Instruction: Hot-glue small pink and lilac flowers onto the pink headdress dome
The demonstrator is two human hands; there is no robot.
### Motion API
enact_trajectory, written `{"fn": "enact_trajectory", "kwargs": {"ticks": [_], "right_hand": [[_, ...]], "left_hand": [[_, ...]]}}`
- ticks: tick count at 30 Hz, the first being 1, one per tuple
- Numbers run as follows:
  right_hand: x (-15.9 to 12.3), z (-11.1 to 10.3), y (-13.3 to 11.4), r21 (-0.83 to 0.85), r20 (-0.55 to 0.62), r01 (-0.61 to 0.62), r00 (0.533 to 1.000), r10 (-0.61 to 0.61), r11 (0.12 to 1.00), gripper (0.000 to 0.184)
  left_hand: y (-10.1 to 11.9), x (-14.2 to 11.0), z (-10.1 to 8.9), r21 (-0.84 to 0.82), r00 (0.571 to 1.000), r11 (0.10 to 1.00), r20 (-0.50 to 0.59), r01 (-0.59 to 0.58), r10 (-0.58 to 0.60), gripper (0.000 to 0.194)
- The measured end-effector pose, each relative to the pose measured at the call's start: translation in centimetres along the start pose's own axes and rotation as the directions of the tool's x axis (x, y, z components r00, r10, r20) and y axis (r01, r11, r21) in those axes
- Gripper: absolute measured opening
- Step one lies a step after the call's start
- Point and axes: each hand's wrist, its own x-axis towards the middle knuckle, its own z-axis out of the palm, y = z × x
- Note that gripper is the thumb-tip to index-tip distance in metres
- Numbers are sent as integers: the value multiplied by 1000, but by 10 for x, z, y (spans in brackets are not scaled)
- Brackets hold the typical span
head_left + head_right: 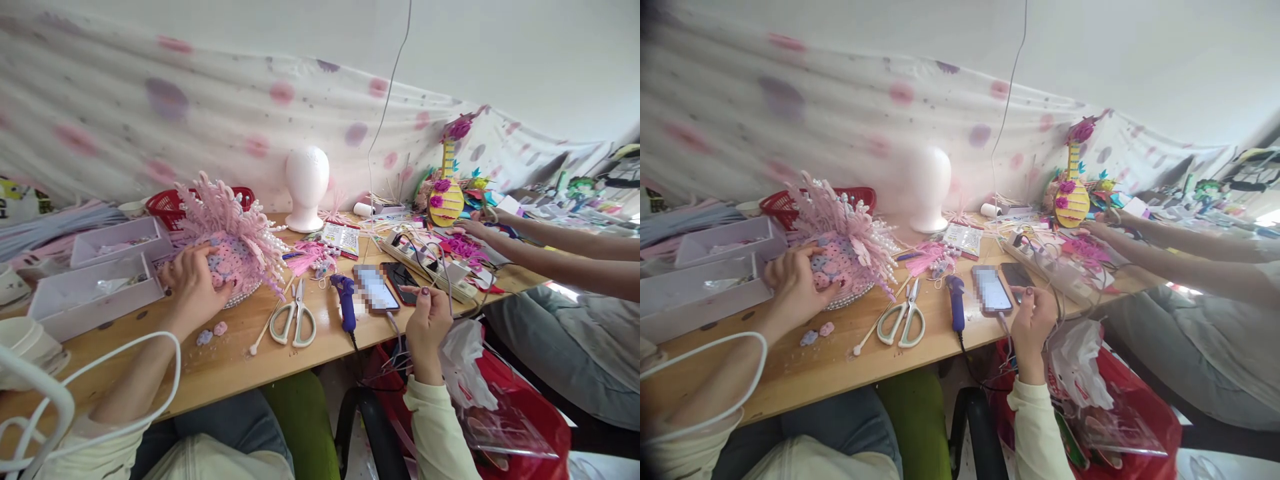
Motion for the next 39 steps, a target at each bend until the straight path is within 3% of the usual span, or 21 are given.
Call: {"fn": "enact_trajectory", "kwargs": {"ticks": [5, 10, 14, 23, 26, 28, 30, 31, 33, 34, 35, 36, 39], "right_hand": [[-18, -3, 4, -27, -9, 4, 1000, -5, 1000, 40], [-24, 0, 9, -54, 89, 133, 988, -128, 990, 42], [-26, 0, 12, -40, 153, 135, 980, -128, 990, 42], [-26, 2, 9, -114, 290, 139, 952, -101, 984, 43], [-20, -6, -4, -86, 187, 157, 972, -139, 984, 39], [-16, -15, -22, 0, -5, 208, 978, -208, 978, 34], [-16, -25, -48, 164, -236, 291, 939, -249, 942, 27], [-19, -29, -63, 257, -290, 328, 923, -251, 909, 26], [-30, -35, -94, 402, -267, 371, 922, -280, 837, 26], [-40, -35, -108, 475, -177, 371, 928, -326, 798, 27], [-51, -33, -121, 546, -50, 373, 908, -415, 750, 29], [-63, -29, -131, 605, 105, 369, 841, -531, 705, 34], [-104, -5, -149, 720, 146, 495, 578, -803, 487, 28]], "left_hand": [[5, 6, -12, 50, 997, 998, 75, 26, -29, 61], [8, 9, -18, 59, 993, 998, 115, -9, 2, 56], [8, 14, -21, 21, 984, 1000, 180, -22, 18, 58], [8, 16, -23, 37, 987, 999, 159, -36, 30, 56], [8, 17, -25, 36, 986, 999, 164, -40, 33, 55], [8, 17, -25, 43, 985, 998, 168, -46, 38, 54], [6, 18, -25, 46, 983, 997, 179, -60, 51, 53], [5, 19, -24, 46, 982, 997, 181, -64, 54, 54], [2, 19, -22, 45, 983, 997, 177, -66, 57, 56], [1, 20, -20, 43, 984, 997, 170, -65, 57, 57], [-1, 20, -19, 40, 985, 997, 162, -64, 56, 57], [-2, 20, -17, 37, 986, 997, 158, -64, 58, 57], [-5, 20, -16, 28, 985, 997, 160, -75, 70, 55]]}}
